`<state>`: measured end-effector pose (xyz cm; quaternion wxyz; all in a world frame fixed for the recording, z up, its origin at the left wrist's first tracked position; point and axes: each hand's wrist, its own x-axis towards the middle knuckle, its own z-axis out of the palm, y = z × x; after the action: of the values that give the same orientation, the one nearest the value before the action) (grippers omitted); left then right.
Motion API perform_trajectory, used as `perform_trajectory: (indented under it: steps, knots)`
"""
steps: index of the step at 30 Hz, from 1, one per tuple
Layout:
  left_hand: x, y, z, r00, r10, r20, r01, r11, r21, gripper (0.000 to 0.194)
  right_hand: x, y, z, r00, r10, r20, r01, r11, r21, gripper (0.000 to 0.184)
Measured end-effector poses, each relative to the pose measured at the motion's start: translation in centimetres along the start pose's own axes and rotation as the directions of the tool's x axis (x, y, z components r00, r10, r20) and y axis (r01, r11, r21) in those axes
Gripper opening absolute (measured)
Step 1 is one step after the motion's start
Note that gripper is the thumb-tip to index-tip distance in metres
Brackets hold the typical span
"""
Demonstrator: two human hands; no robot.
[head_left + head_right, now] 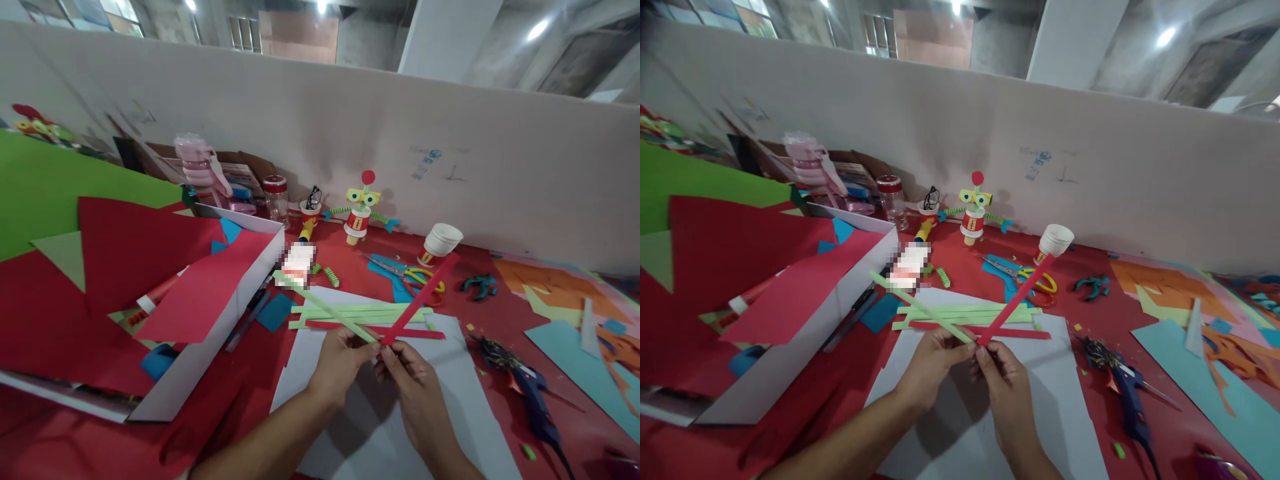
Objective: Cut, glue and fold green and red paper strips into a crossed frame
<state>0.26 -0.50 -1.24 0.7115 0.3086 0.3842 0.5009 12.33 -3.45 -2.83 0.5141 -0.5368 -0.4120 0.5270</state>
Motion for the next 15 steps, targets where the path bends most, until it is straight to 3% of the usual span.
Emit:
perform_trajectory:
  steps: [5, 8, 11, 15]
  knots:
    - [-0.03, -0.13, 0.00, 0.999, 0.041, 0.009, -0.042, 0.996, 0.084, 0.010, -0.06, 0.26, -0.12, 0.999, 0.005, -0.042, -0.002, 0.997, 0.071, 0.028]
    - [-0.36, -0.20, 0.22, 0.991, 0.131, -0.037, -0.119, 0.968, 0.220, 0.005, -0.31, 0.35, -0.19, 0.997, -0.035, -0.066, 0.036, 0.999, 0.005, 0.027]
    - [-0.54, -0.37, 0.19, 0.976, 0.216, -0.035, -0.193, 0.927, 0.322, 0.013, -0.50, 0.09, -0.34, 0.990, -0.091, -0.106, 0.080, 0.991, -0.103, 0.027]
    - [-0.35, -0.34, -0.32, 0.965, 0.196, 0.173, -0.254, 0.859, 0.445, 0.007, -0.55, -0.31, -0.45, 0.980, -0.146, -0.136, 0.118, 0.973, -0.200, 0.027]
